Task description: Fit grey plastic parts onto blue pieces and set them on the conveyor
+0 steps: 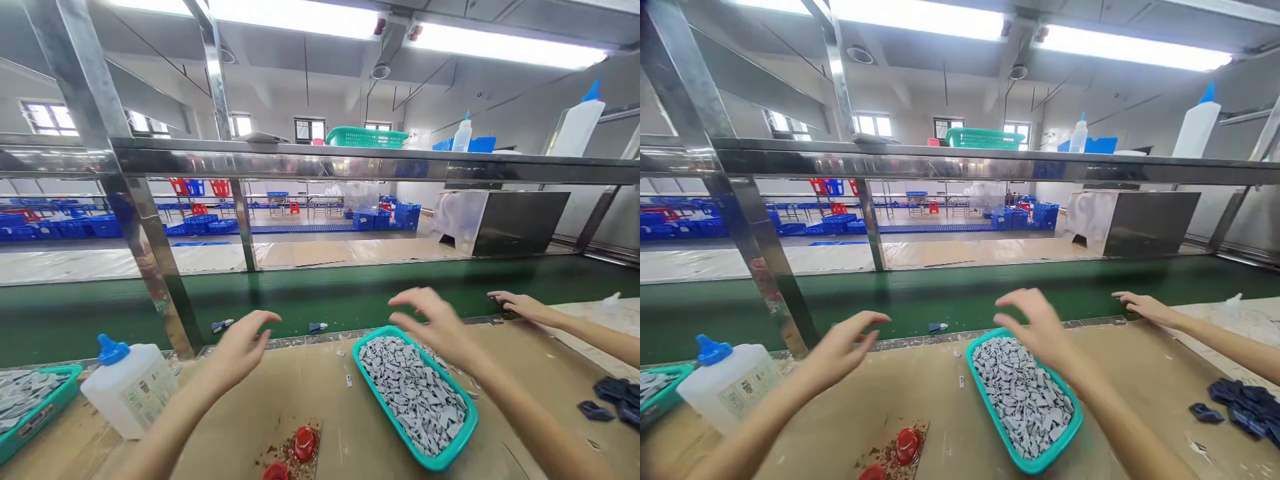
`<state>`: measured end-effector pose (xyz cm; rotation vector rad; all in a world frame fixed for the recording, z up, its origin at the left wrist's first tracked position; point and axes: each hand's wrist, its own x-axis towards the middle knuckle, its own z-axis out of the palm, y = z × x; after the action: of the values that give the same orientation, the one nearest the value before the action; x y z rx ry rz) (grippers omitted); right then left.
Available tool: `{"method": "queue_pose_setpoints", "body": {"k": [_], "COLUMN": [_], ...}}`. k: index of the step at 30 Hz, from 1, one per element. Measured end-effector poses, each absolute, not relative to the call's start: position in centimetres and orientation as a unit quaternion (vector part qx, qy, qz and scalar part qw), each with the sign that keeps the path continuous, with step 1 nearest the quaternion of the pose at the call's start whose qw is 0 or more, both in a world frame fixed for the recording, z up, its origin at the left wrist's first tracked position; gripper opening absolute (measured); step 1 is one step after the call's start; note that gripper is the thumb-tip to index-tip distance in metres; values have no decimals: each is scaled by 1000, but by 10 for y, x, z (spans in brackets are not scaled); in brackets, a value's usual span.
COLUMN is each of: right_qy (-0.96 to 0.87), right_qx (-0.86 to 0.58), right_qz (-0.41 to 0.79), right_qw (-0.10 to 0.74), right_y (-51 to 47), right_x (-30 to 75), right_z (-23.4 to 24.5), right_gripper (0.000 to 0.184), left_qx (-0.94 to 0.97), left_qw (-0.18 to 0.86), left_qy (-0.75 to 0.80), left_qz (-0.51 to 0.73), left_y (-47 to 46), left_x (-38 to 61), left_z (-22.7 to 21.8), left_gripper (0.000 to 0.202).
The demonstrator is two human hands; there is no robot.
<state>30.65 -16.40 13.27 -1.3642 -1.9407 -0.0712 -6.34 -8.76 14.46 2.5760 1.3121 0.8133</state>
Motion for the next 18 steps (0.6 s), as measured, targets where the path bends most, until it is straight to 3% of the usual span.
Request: {"method": "queue_pose_setpoints", "body": {"k": [4,9,14,18], "right_qy": [-818,-812,-778,-775], "right_qx": [-534,-560,-610,-615], "right_qz": [-20,-49,-93,-116], "right_qw": [214,156,116,92], "right_y": [-122,-101,-104,-109], "right_x": [292,276,262,261], "right_z": [82,49,37,37], "right_gripper": [17,14,8,22], "left_qx": [862,850,823,787], "left_qw": [72,96,160,227], "left_qy": [460,487,511,512], "left_qz": [200,174,186,260], "left_y": [-25,9,22,-2], "left_x": [-28,-3,3,-7], "left_z": [85,40,34,50], "left_gripper": [30,35,25,29]}}
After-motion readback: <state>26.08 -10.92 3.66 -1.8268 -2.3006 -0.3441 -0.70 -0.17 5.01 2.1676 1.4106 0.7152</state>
